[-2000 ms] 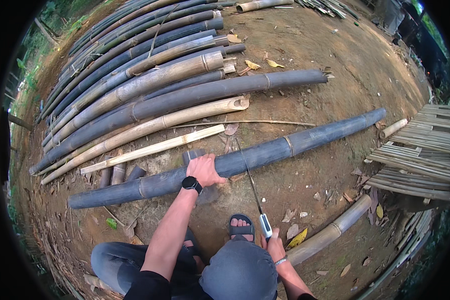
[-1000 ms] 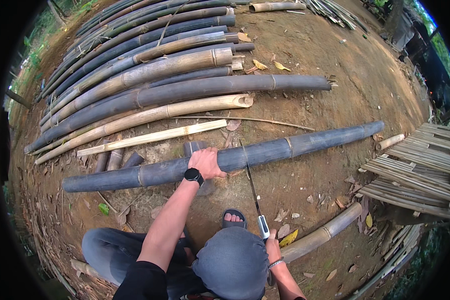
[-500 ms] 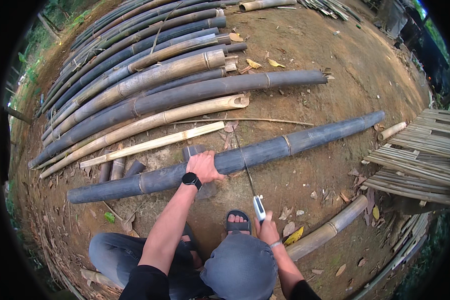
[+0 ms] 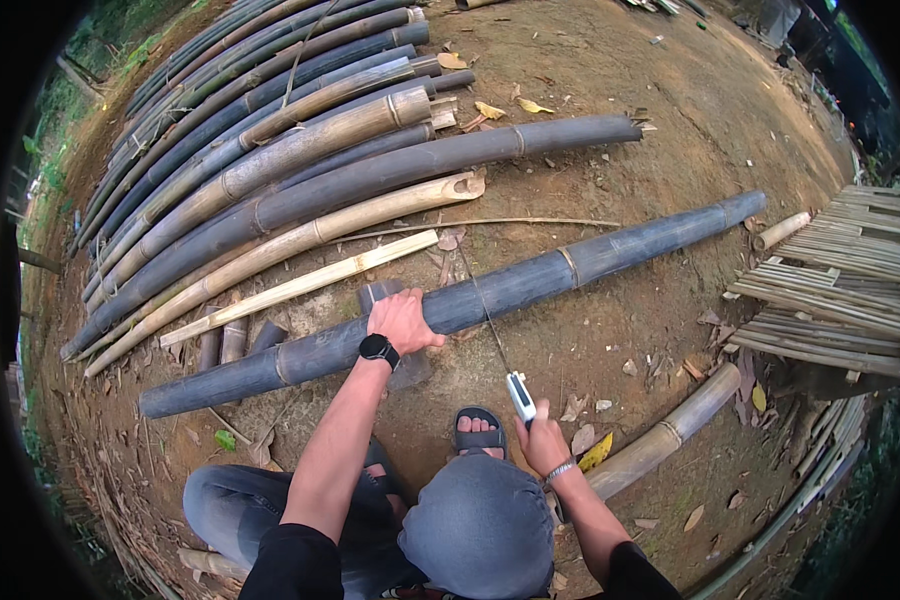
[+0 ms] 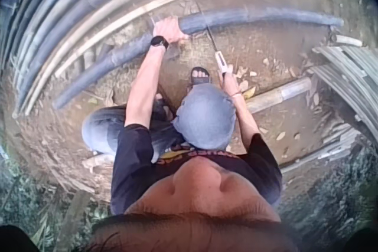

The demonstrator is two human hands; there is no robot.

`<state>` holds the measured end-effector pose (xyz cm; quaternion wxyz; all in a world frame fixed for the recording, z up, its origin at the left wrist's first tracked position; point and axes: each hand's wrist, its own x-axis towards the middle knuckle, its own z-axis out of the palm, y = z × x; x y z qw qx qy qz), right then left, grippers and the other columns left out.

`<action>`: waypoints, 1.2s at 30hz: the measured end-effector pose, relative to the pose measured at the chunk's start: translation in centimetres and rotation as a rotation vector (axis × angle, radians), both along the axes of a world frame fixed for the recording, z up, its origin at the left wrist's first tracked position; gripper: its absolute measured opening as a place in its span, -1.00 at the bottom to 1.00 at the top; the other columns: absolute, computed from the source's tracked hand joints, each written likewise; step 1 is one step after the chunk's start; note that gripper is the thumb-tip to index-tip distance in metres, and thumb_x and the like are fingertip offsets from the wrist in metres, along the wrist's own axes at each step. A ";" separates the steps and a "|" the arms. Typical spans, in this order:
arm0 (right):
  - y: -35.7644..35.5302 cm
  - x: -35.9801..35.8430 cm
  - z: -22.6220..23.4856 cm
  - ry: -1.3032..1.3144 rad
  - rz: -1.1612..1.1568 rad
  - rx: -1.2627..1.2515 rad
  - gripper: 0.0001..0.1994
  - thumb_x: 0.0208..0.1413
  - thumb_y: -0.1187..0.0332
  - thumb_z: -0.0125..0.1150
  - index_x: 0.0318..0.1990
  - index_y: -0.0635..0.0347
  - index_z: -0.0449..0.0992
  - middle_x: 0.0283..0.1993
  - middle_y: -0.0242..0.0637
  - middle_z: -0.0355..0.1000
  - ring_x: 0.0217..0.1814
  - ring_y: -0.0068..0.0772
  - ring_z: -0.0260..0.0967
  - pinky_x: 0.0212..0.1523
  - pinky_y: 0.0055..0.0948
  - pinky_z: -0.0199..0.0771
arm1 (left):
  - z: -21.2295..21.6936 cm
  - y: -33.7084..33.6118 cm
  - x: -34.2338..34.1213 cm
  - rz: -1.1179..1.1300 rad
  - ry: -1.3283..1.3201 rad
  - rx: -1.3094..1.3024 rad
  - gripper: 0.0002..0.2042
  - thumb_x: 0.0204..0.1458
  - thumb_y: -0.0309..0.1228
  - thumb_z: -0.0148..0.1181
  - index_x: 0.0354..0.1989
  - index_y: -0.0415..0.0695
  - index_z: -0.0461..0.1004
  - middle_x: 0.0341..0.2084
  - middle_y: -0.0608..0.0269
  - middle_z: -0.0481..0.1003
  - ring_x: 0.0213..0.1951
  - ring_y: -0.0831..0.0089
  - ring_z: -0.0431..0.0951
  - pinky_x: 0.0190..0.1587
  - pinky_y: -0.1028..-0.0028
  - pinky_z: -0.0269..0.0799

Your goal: The person saws through a large piece of dark bamboo using a hand saw, eventually separating a section. They then handle the separated piece and inspect the cut.

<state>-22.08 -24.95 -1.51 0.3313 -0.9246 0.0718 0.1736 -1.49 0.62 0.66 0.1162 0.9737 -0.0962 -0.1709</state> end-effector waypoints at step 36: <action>-2.0 -3.8 -0.1 0.022 -0.007 0.032 -0.51 0.24 0.23 0.14 0.07 0.40 0.06 -0.46 0.33 0.44 -0.33 0.41 0.47 -0.39 0.08 0.44 | -1.0 0.4 -0.8 -0.026 0.017 -0.013 -0.22 -0.43 0.12 0.45 -0.11 -0.29 0.48 -0.19 -0.05 0.58 -0.16 0.12 0.63 -0.10 0.25 0.56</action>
